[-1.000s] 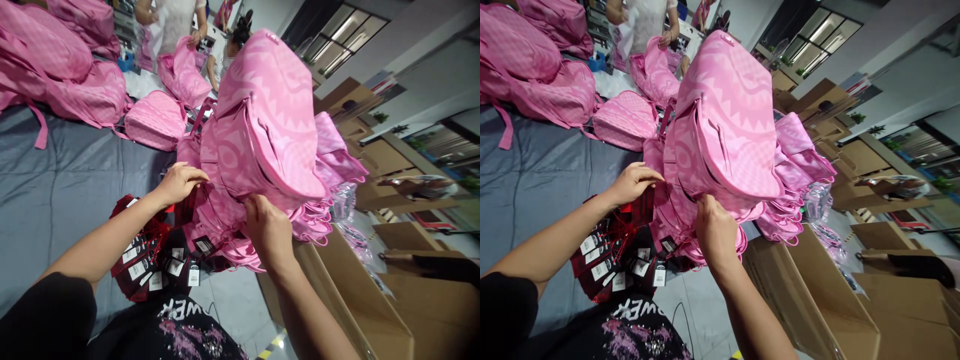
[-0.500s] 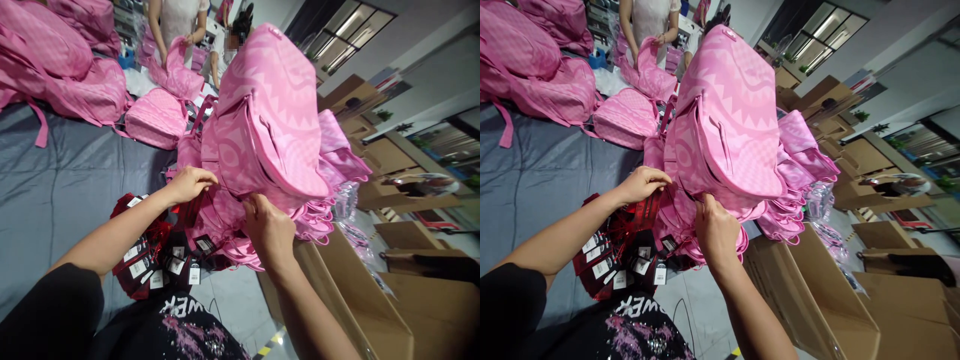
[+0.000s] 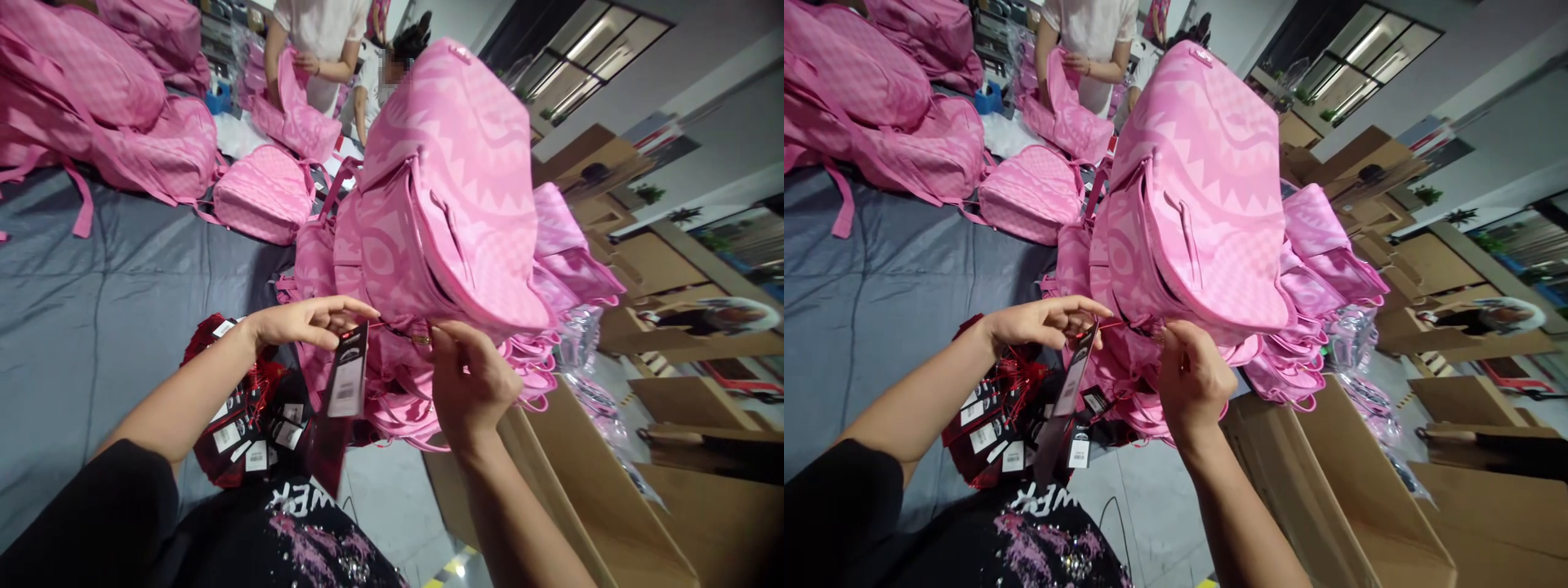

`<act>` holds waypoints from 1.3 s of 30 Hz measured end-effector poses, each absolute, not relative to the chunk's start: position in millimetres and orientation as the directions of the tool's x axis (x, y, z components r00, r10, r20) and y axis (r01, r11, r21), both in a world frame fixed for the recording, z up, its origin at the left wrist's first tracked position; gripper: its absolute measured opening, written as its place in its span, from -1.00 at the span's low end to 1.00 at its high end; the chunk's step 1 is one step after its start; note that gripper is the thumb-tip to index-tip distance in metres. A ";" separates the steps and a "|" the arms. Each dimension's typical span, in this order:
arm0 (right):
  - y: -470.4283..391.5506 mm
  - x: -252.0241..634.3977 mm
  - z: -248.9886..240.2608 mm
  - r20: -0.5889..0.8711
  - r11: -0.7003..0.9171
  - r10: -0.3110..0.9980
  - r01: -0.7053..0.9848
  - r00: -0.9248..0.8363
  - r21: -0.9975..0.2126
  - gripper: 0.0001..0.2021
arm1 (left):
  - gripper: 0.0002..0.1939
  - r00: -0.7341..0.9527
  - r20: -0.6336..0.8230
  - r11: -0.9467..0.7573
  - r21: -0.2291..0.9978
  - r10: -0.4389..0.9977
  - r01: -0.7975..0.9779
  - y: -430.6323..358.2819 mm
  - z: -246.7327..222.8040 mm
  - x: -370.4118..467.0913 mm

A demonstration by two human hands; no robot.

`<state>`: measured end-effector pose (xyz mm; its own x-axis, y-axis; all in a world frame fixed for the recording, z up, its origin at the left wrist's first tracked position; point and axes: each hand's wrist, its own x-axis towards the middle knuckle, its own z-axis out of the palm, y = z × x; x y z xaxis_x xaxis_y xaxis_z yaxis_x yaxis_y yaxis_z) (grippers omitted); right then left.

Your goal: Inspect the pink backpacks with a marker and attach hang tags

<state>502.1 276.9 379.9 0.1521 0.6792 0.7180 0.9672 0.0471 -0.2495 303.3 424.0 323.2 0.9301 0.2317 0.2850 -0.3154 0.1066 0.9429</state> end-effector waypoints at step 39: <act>290.5 502.7 405.2 0.338 0.324 0.923 0.845 -0.184 -0.425 -0.82 | -0.83 0.503 0.697 -0.772 0.630 0.512 -0.087 381.6 330.4 345.1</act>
<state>502.7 290.5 405.2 -0.1839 0.9229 0.3383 0.8450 0.3243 -0.4253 345.1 381.6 330.4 0.5031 0.5116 0.6966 -0.0872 -0.7718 0.6298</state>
